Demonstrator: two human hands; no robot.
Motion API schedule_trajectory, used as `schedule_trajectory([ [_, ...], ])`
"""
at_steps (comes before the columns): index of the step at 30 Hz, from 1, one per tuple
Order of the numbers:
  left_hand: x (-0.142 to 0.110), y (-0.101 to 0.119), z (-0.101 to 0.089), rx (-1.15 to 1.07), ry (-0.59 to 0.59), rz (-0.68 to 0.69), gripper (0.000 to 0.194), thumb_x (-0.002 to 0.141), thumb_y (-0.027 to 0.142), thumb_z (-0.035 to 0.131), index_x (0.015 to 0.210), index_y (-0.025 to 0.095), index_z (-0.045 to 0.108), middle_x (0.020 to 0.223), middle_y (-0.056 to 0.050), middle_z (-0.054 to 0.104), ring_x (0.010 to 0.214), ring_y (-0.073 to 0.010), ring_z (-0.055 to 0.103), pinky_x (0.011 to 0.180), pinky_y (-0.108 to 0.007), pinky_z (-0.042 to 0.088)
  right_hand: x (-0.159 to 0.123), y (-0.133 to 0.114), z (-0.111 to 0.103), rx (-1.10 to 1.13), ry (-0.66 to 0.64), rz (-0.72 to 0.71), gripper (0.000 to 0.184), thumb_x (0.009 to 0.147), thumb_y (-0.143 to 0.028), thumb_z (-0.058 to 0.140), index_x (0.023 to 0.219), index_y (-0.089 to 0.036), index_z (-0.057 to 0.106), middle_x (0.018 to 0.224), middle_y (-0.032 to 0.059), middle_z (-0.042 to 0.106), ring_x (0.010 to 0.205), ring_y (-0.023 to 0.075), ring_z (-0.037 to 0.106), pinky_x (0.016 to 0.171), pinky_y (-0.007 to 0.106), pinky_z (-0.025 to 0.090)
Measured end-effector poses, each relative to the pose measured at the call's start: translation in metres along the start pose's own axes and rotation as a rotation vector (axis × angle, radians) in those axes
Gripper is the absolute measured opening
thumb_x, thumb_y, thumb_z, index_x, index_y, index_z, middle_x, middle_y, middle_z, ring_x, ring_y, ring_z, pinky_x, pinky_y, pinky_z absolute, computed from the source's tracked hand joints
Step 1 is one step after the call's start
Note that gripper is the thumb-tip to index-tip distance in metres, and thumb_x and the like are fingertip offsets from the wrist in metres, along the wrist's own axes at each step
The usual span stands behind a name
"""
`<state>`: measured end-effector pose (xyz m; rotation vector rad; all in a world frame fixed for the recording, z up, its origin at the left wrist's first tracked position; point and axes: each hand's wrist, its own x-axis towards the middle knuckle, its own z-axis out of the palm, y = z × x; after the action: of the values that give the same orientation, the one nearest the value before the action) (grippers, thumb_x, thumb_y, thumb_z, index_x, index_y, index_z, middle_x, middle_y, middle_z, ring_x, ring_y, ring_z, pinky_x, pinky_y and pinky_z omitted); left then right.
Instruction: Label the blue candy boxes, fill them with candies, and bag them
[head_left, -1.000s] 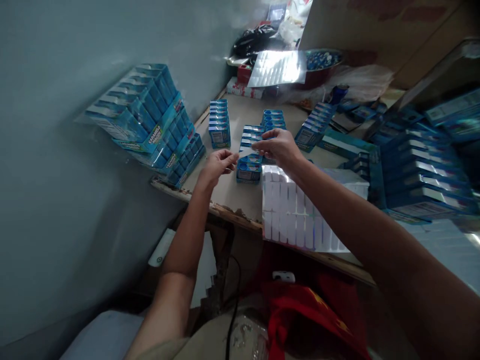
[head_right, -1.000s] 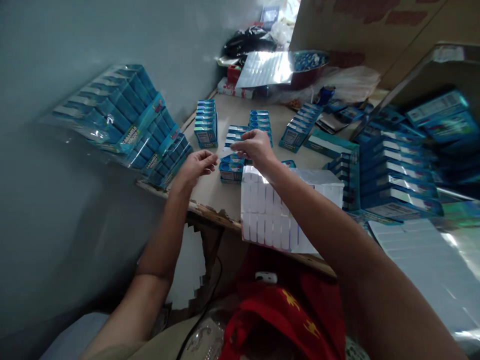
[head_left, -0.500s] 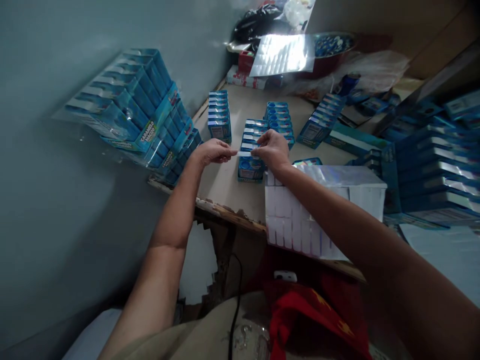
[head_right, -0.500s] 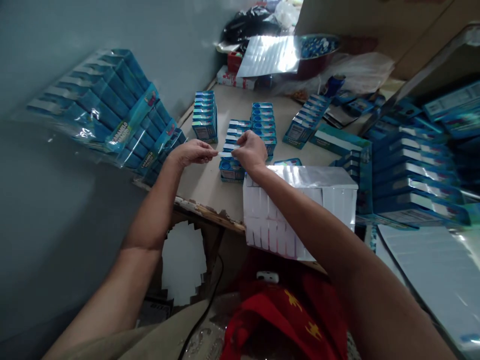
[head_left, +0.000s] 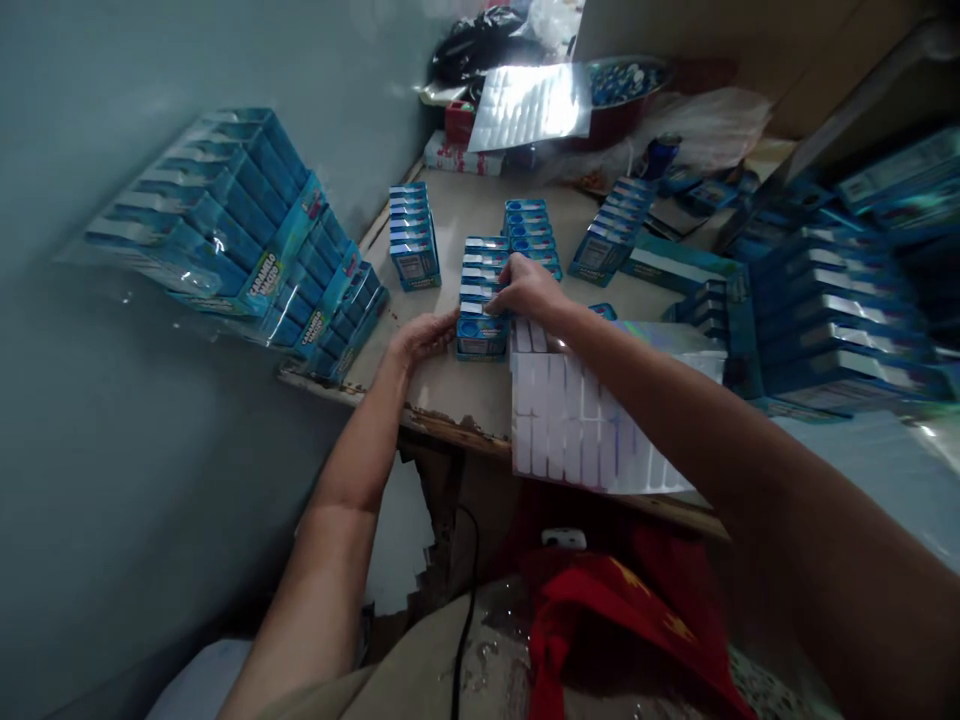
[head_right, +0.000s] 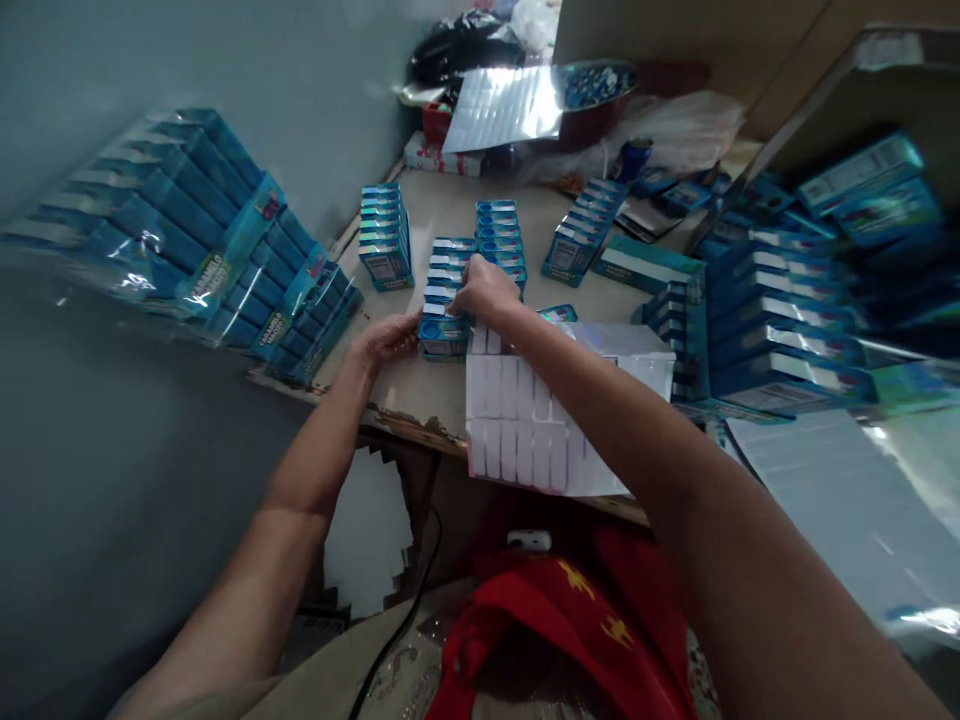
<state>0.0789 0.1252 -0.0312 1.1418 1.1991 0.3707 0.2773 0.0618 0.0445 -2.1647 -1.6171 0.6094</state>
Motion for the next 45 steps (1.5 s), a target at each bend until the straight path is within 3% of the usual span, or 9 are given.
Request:
schedule_trajectory([
  [6,-0.043,0.011,0.02,0.245,0.665,0.635,0.024,0.095,0.026,0.084,0.077,0.019,0.068,0.074,-0.001,0.068,0.071,-0.0146,0.06,0.07,-0.026,0.045,-0.06,0.047,-0.054,-0.244,0.161,-0.181,0.026,0.096,-0.043,0.077,0.11,-0.021,0.072,0.106,0.0103,0.073,0.103,0.0296,0.064,0.089,0.04,0.048],
  [10,-0.059,0.04,0.07,0.551,0.26,0.894,0.022,0.08,0.027,0.095,0.091,0.021,0.078,0.096,-0.006,0.077,0.105,-0.0255,0.068,0.096,-0.033,0.05,-0.144,0.106,-0.034,-0.313,0.415,-0.225,0.038,0.102,-0.048,0.066,0.128,-0.021,0.073,0.127,0.0176,0.07,0.118,0.0369,0.06,0.097,0.049,0.049],
  [13,-0.052,0.06,0.103,0.721,-0.065,0.813,0.04,0.053,0.014,0.105,0.08,0.022,0.077,0.086,-0.006,0.073,0.119,-0.035,0.063,0.103,-0.036,0.047,-0.182,0.137,-0.01,-0.327,0.402,-0.159,0.041,0.104,-0.048,0.062,0.13,-0.019,0.075,0.131,0.0205,0.068,0.119,0.0401,0.059,0.098,0.052,0.05],
  [16,-0.044,0.072,0.113,0.845,-0.151,0.653,0.038,0.047,0.008,0.103,0.063,0.022,0.072,0.066,-0.002,0.061,0.095,-0.0297,0.066,0.084,-0.031,0.044,-0.191,0.145,-0.003,-0.328,0.345,-0.124,0.038,0.105,-0.04,0.062,0.134,-0.021,0.077,0.139,0.0194,0.069,0.122,0.041,0.059,0.099,0.053,0.05],
  [21,-0.056,0.083,0.105,0.817,-0.11,0.587,0.013,0.077,0.02,0.085,0.067,0.02,0.077,0.061,0.001,0.062,0.065,-0.0156,0.054,0.062,-0.028,0.034,-0.172,0.123,-0.026,-0.279,0.363,-0.142,0.032,0.107,-0.033,0.059,0.126,-0.02,0.082,0.13,0.0185,0.075,0.122,0.041,0.06,0.099,0.053,0.048],
  [25,-0.074,0.086,0.105,0.737,-0.139,0.506,0.011,0.081,0.023,0.08,0.071,0.018,0.079,0.06,0.0,0.063,0.057,-0.0134,0.053,0.058,-0.027,0.035,-0.143,0.094,-0.035,-0.222,0.368,-0.245,0.046,0.107,-0.024,0.059,0.151,-0.017,0.07,0.142,0.0179,0.073,0.128,0.0369,0.061,0.106,0.048,0.046],
  [30,-0.085,0.081,0.107,0.584,-0.127,0.539,0.012,0.082,0.026,0.08,0.074,0.017,0.08,0.062,-0.001,0.064,0.058,-0.0117,0.054,0.058,-0.025,0.038,-0.123,0.075,-0.024,-0.263,0.336,-0.308,0.04,0.112,-0.026,0.047,0.133,-0.016,0.08,0.131,0.0173,0.078,0.121,0.0362,0.061,0.101,0.047,0.044],
  [38,-0.082,0.066,0.112,0.32,-0.037,0.475,0.013,0.079,0.026,0.082,0.072,0.017,0.077,0.06,0.001,0.062,0.056,-0.0097,0.049,0.056,-0.023,0.038,-0.145,0.083,-0.004,-0.326,0.369,-0.372,0.051,0.11,-0.015,0.037,0.147,-0.012,0.072,0.153,0.0199,0.069,0.127,0.0351,0.06,0.105,0.049,0.043],
  [45,-0.064,0.059,0.116,0.364,0.013,0.523,0.012,0.079,0.027,0.082,0.074,0.018,0.078,0.064,0.001,0.067,0.06,-0.0122,0.054,0.059,-0.024,0.041,-0.17,0.076,-0.037,-0.274,0.38,-0.27,0.027,0.106,-0.028,0.057,0.103,-0.023,0.083,0.106,0.0139,0.08,0.108,0.0334,0.068,0.095,0.046,0.044],
])
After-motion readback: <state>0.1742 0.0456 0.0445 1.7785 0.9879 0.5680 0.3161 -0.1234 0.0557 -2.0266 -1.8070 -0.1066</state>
